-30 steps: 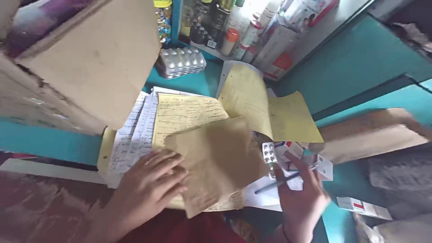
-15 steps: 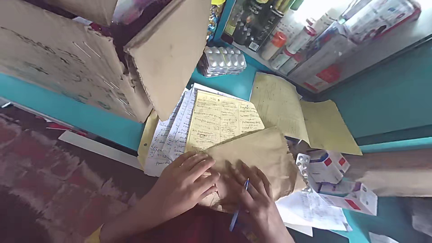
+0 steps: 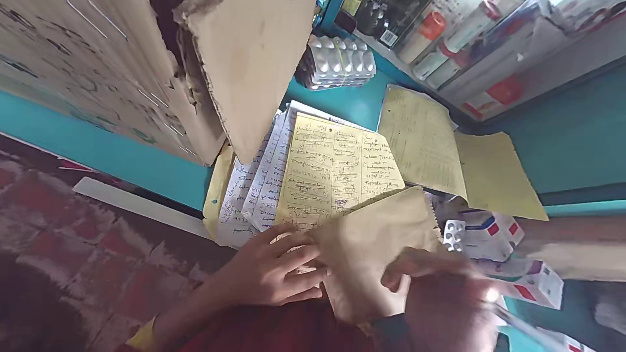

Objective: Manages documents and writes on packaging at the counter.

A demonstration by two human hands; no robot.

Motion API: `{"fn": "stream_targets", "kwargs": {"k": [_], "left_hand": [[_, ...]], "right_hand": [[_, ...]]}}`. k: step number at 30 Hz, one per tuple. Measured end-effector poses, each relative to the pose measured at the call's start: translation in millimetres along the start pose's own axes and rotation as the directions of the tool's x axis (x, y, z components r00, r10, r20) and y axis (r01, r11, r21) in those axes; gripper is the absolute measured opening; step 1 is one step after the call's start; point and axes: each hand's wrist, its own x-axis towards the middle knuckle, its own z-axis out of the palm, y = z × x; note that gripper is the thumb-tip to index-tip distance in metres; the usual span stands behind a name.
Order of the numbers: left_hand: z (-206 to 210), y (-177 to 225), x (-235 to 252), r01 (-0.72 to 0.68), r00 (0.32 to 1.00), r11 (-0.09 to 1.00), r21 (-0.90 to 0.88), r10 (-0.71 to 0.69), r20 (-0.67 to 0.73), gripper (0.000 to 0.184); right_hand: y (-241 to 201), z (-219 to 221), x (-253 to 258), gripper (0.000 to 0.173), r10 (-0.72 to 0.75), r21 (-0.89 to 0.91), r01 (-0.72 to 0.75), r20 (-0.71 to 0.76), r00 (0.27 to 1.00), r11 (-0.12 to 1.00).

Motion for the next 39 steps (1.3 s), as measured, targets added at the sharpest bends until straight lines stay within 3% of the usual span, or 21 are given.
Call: {"fn": "stream_targets", "kwargs": {"k": [2,7,13,17,24,39], "left_hand": [[0.0,-1.5,-3.3,-0.015,0.999,0.999,-0.033,0.014,-0.033,0.035],[4.7,-3.1,-8.1,-0.034,0.993,0.998,-0.045,0.029,-0.116,0.038],[7.2,-3.1,-9.6,-0.017,0.986,0.998,-0.053,0.008,-0.168,0.032],[1.0,-5.1,-9.4,0.014,0.983,1.000,-0.027,-0.018,-0.183,0.030],[3.9,-5.0,-4.9,0.096,0.978,0.993,0.071,-0.080,-0.193,0.045],[2.9,-4.5,-4.8,0.114,0.976,0.992,0.048,-0.103,-0.190,0.041]], "right_hand": [[6.8,19.0,6.0,0.045,0.119,0.072,-0.126,0.096,0.988,0.989],[17.5,51.5,11.0,0.012,0.336,0.069,-0.341,0.070,0.939,0.938],[24.8,62.3,6.4,0.014,0.334,-0.169,-0.330,-0.008,0.943,0.929],[26.8,64.6,5.9,0.012,0.337,-0.126,-0.337,-0.020,0.941,0.933],[32.4,67.3,1.3,0.011,0.279,-0.141,-0.285,-0.067,0.958,0.948],[31.1,67.0,-1.5,0.013,0.263,-0.260,-0.271,-0.067,0.963,0.927]]}}
